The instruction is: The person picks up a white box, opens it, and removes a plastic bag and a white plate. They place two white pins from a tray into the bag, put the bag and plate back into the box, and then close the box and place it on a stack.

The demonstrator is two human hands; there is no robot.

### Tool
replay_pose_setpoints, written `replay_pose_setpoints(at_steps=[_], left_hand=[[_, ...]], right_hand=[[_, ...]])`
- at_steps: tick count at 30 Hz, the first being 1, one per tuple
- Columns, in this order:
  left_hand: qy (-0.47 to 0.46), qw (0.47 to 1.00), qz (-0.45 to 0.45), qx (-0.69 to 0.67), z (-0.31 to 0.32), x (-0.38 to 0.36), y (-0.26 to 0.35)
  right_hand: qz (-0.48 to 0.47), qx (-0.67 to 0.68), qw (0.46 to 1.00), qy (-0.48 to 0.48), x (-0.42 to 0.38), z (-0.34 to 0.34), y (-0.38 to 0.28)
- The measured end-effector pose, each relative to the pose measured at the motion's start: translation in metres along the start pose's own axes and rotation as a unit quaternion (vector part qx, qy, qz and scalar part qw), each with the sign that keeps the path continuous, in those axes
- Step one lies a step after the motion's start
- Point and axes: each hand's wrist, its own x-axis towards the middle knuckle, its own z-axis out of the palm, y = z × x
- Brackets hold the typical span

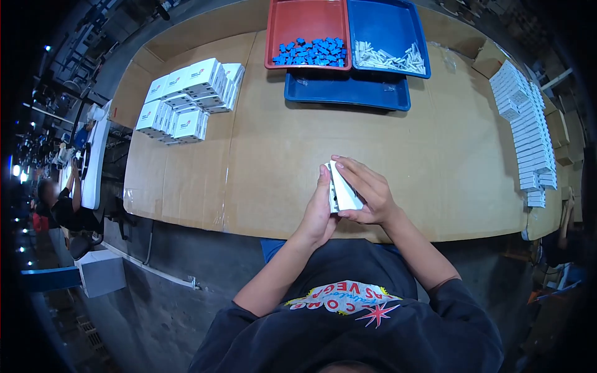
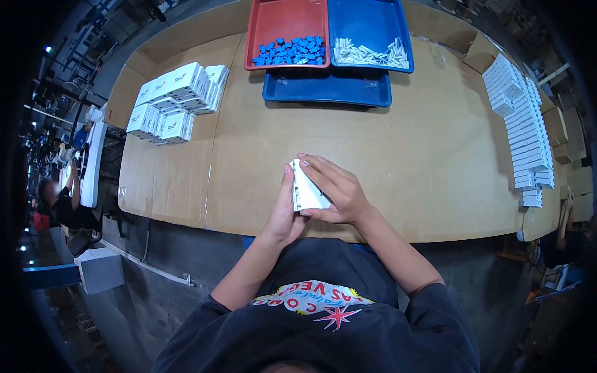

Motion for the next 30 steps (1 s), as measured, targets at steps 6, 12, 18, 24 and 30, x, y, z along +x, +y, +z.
replay_pose_setpoints(at_steps=[6,12,18,24,30], left_hand=[[-0.05,0.979,0.131,0.146,-0.011,0.009,-0.007],[-0.012,0.934,0.278,0.225,-0.009,0.026,-0.019],[0.033,0.982,0.168,0.075,-0.01,0.018,-0.004],[0.073,0.98,0.16,0.094,-0.004,0.02,-0.02],[0.1,0.97,0.169,0.143,-0.012,0.021,-0.033]], right_hand=[[0.246,0.243,0.927,0.143,-0.01,0.021,-0.004],[0.314,0.294,0.897,0.098,0.006,0.007,-0.022],[0.205,0.097,0.974,-0.008,0.0,-0.005,-0.03],[0.174,0.034,0.984,0.009,-0.013,0.01,-0.018],[0.143,-0.022,0.989,0.028,-0.021,0.019,-0.017]])
